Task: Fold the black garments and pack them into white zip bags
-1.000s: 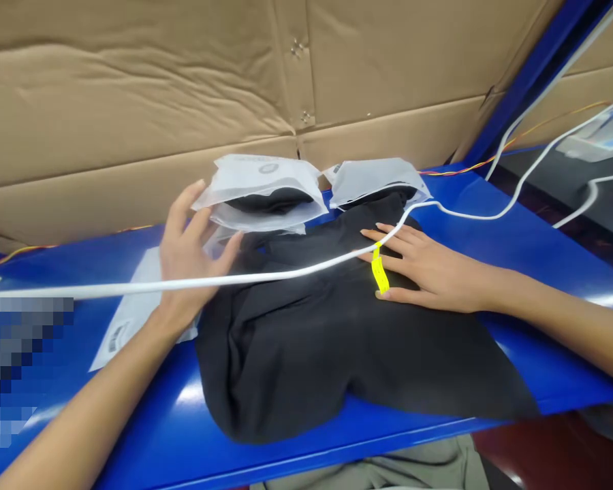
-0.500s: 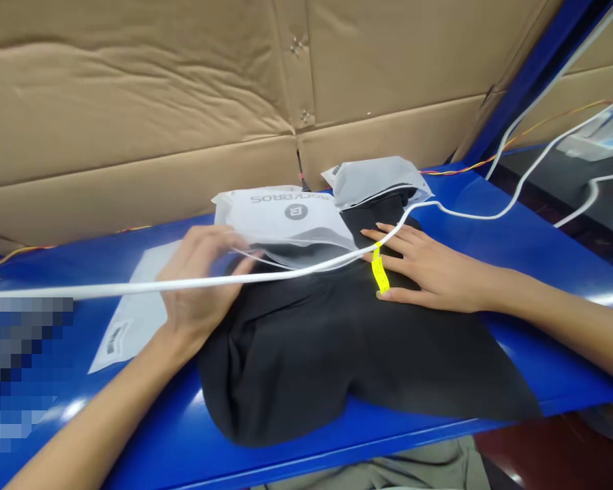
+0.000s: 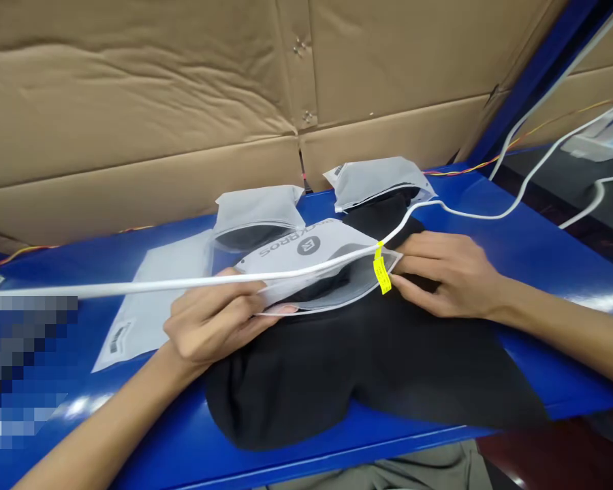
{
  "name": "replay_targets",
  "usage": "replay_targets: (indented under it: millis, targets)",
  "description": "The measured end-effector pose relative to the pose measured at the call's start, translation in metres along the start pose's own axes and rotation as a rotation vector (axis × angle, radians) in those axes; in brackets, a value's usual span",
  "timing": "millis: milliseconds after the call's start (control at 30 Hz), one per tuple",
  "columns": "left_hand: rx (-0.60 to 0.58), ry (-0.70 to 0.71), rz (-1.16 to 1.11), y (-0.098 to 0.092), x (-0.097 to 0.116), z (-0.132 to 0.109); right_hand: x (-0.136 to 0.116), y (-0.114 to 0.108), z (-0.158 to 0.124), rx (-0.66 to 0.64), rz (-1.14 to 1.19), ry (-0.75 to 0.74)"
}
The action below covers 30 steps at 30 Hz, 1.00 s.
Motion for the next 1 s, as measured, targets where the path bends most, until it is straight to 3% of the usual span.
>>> replay_targets:
  millis: [100,333,400,533,633,700,833,1000]
  targets:
    - [-0.094,0.032,-0.063,-0.001,0.008,0.0,-0.013,-0.011,0.003,0.088,0.029,-0.068]
    - [-0.25,0.022,-0.106,-0.009,0.028,0.009,-0.048,-0.011,0.01,0.139,-0.019,-0.367]
    - [-0.274,0.081,-0.119,-0.01,0.035,0.014,-0.055,-0.009,0.012,0.108,-0.044,-0.415]
    - [-0.202,0.255,-0.168,-0.005,0.048,0.017,-0.056,-0.005,0.014,0.054,-0.088,-0.427]
    - [-0.131,0.094,-0.187,0.001,0.046,0.014,-0.048,0.0,0.013,-0.006,-0.083,-0.343]
    - [-0.217,0.026,-0.169,0.007,0.043,0.011,-0.043,0.004,0.013,-0.039,-0.079,-0.276]
    - [-0.464,0.073,-0.116,0.015,0.037,0.007,-0.046,0.008,0.017,-0.058,-0.117,-0.276]
    - [-0.51,0.117,-0.039,0.013,0.034,0.008,-0.053,0.009,0.022,-0.074,-0.203,-0.306]
Point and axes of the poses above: each hand's wrist, its own z-axis towards the middle knuckle, its own y-axis out of the palm, x = y × z, the point moved 4 cm from there along z, towards the middle knuckle, and after that the axes turned 8 degrees about -y, right-handed, at the moved point
